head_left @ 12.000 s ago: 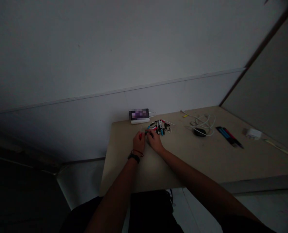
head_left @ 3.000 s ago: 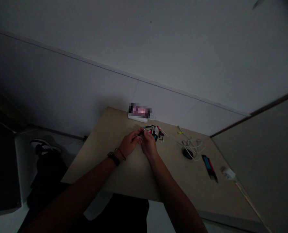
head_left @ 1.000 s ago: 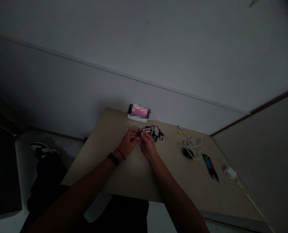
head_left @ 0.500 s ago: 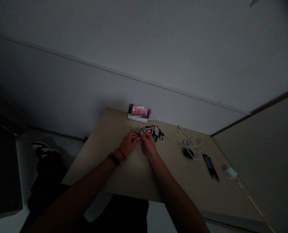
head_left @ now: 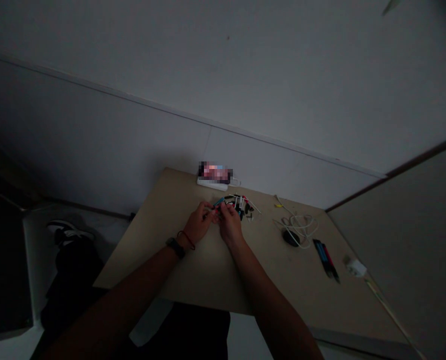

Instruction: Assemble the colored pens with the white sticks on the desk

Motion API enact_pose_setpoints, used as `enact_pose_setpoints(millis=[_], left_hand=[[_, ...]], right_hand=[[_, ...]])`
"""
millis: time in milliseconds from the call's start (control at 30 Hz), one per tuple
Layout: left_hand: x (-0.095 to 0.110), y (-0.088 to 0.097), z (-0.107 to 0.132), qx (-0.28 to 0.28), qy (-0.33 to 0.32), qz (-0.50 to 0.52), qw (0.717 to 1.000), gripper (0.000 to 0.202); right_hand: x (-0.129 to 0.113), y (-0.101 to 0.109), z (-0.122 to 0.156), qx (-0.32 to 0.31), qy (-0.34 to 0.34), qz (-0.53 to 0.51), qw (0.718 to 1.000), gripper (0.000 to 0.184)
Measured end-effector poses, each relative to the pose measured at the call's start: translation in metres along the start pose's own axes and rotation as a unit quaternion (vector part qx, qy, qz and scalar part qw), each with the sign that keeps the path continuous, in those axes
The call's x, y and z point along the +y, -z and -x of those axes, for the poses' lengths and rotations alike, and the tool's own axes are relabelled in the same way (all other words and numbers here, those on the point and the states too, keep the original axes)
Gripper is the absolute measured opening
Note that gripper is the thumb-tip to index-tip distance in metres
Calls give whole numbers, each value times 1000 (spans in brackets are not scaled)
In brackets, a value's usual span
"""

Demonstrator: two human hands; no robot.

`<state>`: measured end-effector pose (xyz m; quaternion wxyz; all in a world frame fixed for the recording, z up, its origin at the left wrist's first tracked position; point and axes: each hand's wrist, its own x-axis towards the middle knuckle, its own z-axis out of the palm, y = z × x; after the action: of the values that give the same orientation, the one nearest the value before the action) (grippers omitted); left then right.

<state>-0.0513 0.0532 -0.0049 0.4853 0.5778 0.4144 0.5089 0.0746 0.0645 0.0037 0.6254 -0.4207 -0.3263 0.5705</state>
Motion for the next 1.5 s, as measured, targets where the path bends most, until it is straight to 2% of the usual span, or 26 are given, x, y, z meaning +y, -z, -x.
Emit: enact_pose_setpoints(millis=[800, 1067, 1300, 1500], left_hand=[[7, -1, 2, -9, -15, -2, 1000, 16], [3, -1, 1, -3, -15, -2, 1000, 16], [5, -1, 1, 16, -15, -7, 1000, 15], [6, 0, 1, 7, -11, 1, 1000, 14]], right_hand=[[0, -1, 1, -33, -4, -9, 999, 43], [-3, -1, 3, -21, -21, -9, 1000, 35], [-4, 1, 2, -37, -28, -13, 999, 35], [-2, 0, 2, -27, -29, -16, 999, 34]])
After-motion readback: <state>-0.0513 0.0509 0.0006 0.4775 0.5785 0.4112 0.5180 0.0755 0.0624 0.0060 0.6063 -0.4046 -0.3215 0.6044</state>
